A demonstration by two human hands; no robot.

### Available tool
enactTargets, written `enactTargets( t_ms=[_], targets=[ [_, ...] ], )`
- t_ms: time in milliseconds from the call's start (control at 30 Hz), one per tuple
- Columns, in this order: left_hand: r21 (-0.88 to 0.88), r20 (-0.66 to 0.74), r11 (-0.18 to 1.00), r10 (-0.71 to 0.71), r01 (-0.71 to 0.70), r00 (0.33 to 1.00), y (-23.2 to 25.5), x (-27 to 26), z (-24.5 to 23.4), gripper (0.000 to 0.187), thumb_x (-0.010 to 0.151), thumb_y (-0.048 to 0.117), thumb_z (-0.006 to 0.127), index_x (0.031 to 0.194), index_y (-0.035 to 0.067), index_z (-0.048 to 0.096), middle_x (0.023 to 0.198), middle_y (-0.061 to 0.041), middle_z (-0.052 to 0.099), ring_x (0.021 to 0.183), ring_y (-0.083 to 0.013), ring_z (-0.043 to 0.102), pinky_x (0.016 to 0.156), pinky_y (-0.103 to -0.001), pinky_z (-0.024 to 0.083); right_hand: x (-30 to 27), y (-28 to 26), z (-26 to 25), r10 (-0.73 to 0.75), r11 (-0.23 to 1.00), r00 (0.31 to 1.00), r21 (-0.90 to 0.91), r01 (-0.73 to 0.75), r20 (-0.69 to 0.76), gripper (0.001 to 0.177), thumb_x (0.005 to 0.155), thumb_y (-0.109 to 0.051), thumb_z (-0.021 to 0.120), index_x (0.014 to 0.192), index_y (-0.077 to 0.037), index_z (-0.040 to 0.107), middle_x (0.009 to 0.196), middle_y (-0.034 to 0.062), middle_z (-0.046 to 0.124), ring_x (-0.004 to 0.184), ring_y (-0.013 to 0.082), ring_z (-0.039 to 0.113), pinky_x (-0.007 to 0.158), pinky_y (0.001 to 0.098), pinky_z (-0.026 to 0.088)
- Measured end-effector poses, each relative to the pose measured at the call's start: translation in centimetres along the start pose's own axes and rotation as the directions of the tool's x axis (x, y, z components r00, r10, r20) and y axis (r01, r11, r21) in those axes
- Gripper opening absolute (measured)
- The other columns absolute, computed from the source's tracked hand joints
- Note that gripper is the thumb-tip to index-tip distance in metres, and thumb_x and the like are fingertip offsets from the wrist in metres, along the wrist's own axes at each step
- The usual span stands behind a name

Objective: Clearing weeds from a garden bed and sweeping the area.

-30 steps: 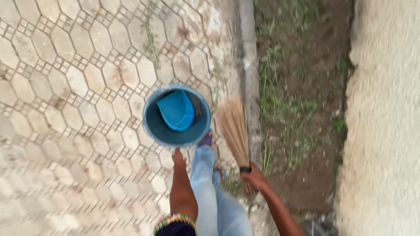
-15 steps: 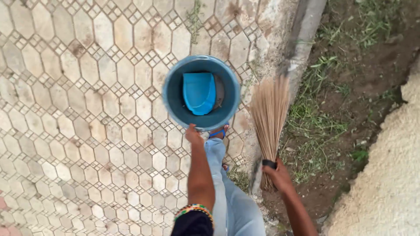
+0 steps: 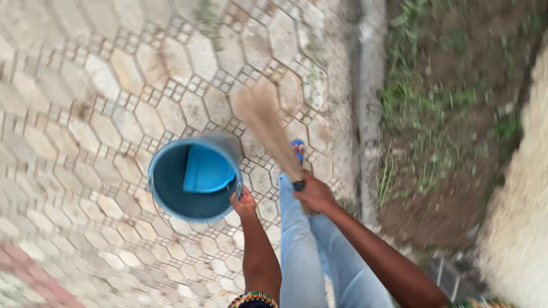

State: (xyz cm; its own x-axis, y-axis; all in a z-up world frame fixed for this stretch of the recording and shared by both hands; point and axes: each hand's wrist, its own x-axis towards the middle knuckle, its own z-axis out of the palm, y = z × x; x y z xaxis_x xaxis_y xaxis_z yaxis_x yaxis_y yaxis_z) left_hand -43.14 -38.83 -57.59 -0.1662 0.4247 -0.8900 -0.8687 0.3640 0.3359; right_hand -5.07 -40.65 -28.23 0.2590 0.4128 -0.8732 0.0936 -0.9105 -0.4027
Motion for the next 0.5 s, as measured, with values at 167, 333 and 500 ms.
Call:
enactTargets(
  t_ms=[167, 333, 500],
  targets=[
    [-0.175, -0.019, 0.942, -0.293, 0.285, 0.956, 1.0, 2.7, 1.8, 0.047, 0.089, 0.02, 0.062, 0.127, -0.008, 0.062, 0.126, -0.025, 0.067, 0.117, -0.0393, 0.065, 0.095, -0.047, 0.054, 1.0, -1.5, 3.3, -0.023, 0.999, 0.998, 0.028, 0.022, 0.059, 0.082, 0.07, -0.035, 0.08, 0.143, -0.016, 0.049, 0.114, 0.0193, 0.072, 0.104, 0.0401, 0.069, 0.088, 0.0478, 0.055],
    [0.199, -0.056, 0.927, -0.311, 0.316, 0.949, -2.1, -1.9, 5.4, 0.078, 0.098, 0.056, 0.056, 0.14, -0.01, 0.049, 0.146, -0.024, 0.057, 0.136, -0.0356, 0.053, 0.111, -0.054, 0.043, 2.2, -1.7, 2.5, -0.126, 0.992, 0.992, 0.027, 0.126, 0.009, 0.083, 0.072, -0.035, 0.076, 0.145, -0.009, 0.047, 0.122, 0.0229, 0.068, 0.11, 0.0411, 0.067, 0.092, 0.0484, 0.053],
    [0.891, 0.013, 0.41, -0.456, 0.197, 0.89, -3.4, -6.3, -0.9, 0.037, 0.1, 0.038, 0.051, 0.13, 0.018, 0.058, 0.127, -0.004, 0.061, 0.113, -0.0223, 0.059, 0.09, -0.044, 0.05, 1.7, -0.9, 0.7, -0.575, 0.818, 0.765, -0.222, 0.53, -0.292, 0.093, 0.078, -0.054, 0.072, 0.148, -0.001, 0.041, 0.129, 0.0335, 0.062, 0.118, 0.0474, 0.062, 0.094, 0.0529, 0.049]
  ],
)
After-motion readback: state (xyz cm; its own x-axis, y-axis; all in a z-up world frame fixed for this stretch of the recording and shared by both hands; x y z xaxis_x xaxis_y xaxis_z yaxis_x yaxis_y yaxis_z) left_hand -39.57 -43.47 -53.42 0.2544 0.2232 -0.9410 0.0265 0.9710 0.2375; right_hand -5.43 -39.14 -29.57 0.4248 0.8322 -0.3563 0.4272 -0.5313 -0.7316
